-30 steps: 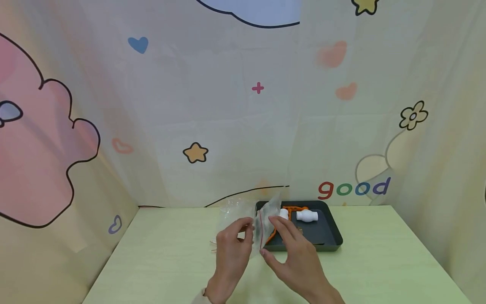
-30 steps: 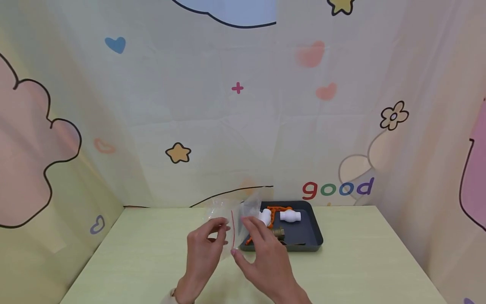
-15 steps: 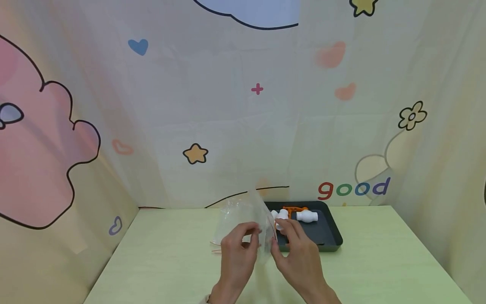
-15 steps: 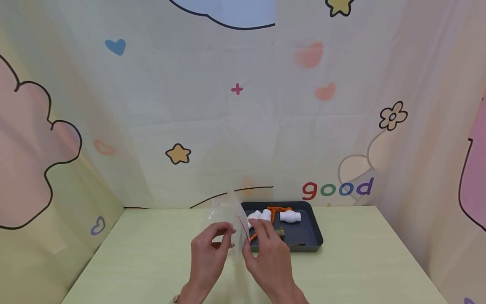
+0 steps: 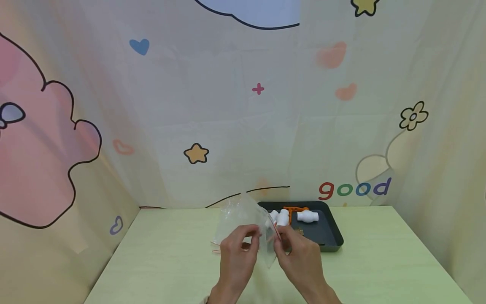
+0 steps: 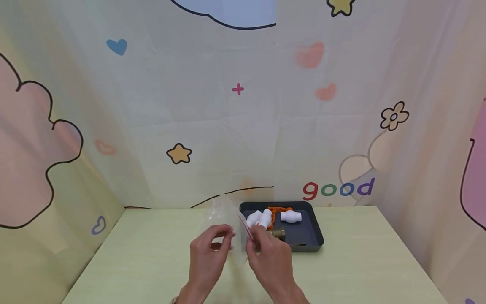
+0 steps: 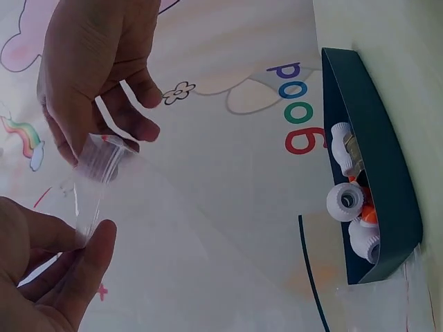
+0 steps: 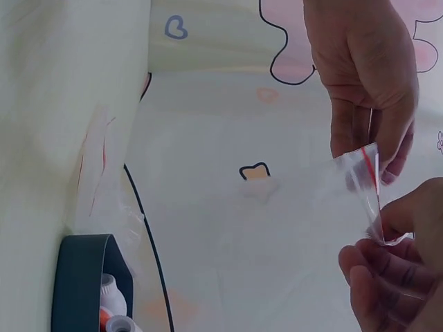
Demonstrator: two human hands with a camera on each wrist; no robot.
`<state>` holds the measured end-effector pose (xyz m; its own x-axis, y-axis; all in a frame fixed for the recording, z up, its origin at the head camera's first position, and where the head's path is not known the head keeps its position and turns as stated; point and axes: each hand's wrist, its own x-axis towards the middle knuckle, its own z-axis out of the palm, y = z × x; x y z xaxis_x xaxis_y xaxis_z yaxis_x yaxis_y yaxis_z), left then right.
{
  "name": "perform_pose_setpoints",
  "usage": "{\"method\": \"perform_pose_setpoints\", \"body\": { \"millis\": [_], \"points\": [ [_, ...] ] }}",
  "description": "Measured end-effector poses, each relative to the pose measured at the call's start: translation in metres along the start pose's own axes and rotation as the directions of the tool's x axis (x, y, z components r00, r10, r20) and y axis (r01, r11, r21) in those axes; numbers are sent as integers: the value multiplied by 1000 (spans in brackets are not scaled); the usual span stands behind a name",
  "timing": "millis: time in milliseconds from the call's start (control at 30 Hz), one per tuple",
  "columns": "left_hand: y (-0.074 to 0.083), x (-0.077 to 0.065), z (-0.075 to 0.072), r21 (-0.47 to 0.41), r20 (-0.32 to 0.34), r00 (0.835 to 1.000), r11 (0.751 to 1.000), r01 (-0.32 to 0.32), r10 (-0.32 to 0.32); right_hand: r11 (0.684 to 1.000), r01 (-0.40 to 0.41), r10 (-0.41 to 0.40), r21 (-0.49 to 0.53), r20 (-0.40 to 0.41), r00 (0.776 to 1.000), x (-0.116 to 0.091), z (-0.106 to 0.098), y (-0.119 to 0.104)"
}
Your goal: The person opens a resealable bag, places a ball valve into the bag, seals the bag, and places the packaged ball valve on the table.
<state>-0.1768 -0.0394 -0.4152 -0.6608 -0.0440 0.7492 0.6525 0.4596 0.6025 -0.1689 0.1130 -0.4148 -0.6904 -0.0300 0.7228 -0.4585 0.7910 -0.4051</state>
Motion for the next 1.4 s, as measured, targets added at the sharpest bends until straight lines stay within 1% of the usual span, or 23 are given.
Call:
{"method": "perform_pose_setpoints", "body": {
  "millis": [100, 200, 333, 433, 633, 733, 800, 900, 1033, 1133, 1267, 1400],
  "points": [
    [-3, 0, -3, 58, -12, 998, 997, -55, 56, 1000, 8, -8, -13, -13, 1000, 1, -2, 3],
    [-7, 1, -7, 110, -17, 995, 990, -92, 95, 1000, 11, -12, -29, -31, 999, 1, -4, 7],
    [-10, 1, -11, 177, -14, 995, 980, -91, 95, 999, 7, -9, -47, -46, 999, 1, -6, 11],
    [-12, 3, -14, 227, -19, 995, 969, -93, 100, 998, -7, 5, -57, -39, 999, 1, -7, 13],
    [-20, 4, -19, 258, -50, 984, 954, -151, 170, 996, -51, 50, -67, -14, 999, 1, -9, 15],
    [-23, 3, -20, 264, -61, 980, 950, -167, 189, 995, -63, 63, -73, -9, 998, 1, -9, 17],
    [-24, 3, -21, 247, -60, 981, 955, -162, 182, 995, -69, 69, -77, -5, 998, 1, -9, 18],
    [-26, 2, -21, 188, -48, 986, 971, -147, 159, 994, -80, 81, -80, 9, 997, 1, -9, 19],
    [-25, 2, -22, 136, -25, 991, 983, -124, 128, 994, -93, 96, -53, 56, 994, 0, -9, 17],
    [-22, 3, -23, 129, -8, 996, 987, -91, 92, 994, -108, 108, -6, 120, 987, -1, -9, 16],
    [-17, 3, -26, 143, 21, 999, 989, -30, 27, 989, -143, 131, 45, 201, 971, -2, -11, 13],
    [-14, 3, -28, 157, 39, 999, 987, -16, 10, 978, -190, 160, 89, 269, 950, -2, -14, 10]
  ]
}}
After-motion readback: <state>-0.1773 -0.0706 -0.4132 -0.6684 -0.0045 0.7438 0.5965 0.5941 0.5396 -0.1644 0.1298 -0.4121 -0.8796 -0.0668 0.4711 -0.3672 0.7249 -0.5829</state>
